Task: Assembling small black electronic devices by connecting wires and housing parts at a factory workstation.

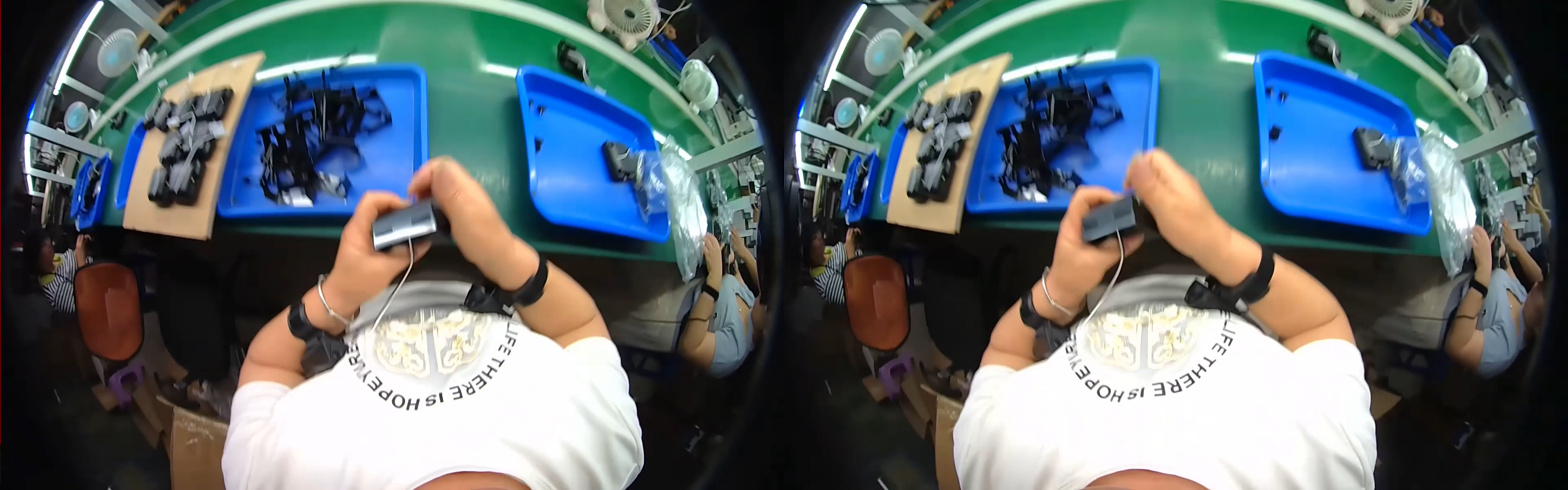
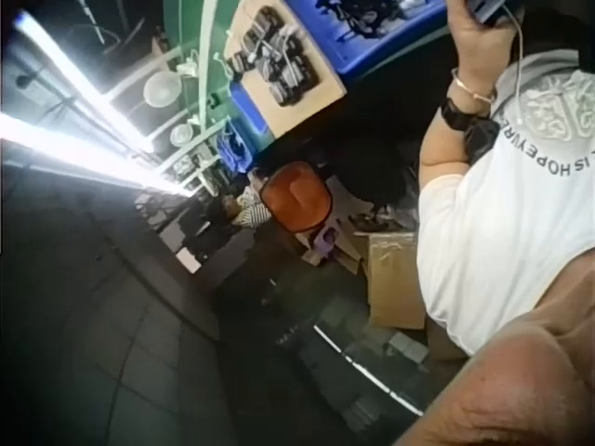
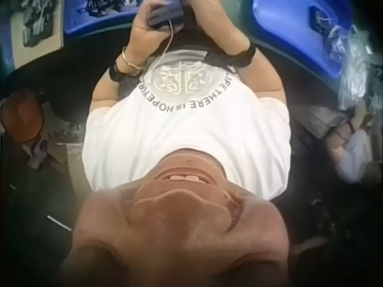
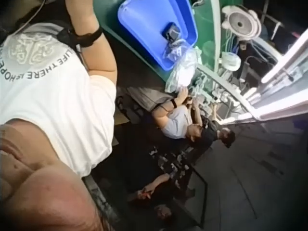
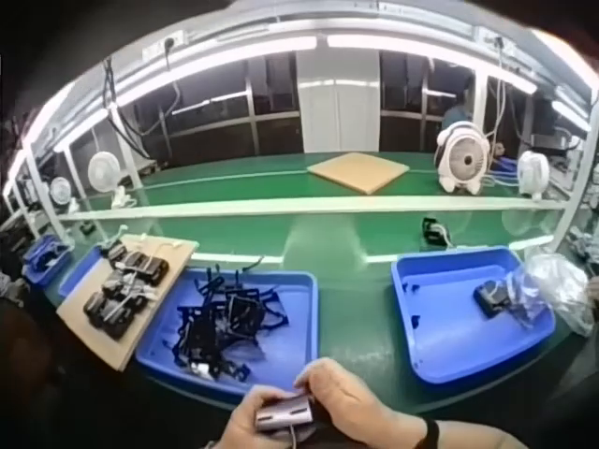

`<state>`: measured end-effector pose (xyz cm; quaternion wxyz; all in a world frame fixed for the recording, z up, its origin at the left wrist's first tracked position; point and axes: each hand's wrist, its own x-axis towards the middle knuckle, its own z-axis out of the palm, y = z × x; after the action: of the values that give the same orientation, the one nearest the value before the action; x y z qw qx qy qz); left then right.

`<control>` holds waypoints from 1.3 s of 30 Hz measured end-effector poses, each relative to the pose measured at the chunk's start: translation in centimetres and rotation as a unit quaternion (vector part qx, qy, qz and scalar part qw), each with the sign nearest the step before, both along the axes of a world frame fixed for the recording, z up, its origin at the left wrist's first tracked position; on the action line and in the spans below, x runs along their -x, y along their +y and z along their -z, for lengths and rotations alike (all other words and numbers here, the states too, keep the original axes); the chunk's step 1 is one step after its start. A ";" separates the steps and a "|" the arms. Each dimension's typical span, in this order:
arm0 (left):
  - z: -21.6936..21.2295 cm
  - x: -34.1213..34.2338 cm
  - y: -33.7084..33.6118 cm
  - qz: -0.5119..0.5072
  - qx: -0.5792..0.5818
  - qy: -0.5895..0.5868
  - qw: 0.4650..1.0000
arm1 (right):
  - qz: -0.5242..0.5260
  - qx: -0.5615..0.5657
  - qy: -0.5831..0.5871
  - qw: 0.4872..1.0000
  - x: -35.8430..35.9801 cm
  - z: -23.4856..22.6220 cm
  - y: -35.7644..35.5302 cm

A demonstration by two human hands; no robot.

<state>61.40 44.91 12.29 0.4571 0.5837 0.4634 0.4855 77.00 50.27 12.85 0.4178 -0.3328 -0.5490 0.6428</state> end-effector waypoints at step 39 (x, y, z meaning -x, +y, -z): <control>0.0 1.5 0.7 0.118 0.155 -0.305 0.932 | 0.044 -0.109 -0.079 0.990 -1.6 -0.7 -0.3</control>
<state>59.88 45.57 12.28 0.7154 0.3798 0.2984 0.5048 78.60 50.01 13.59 0.4344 -0.3590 -0.6319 0.5321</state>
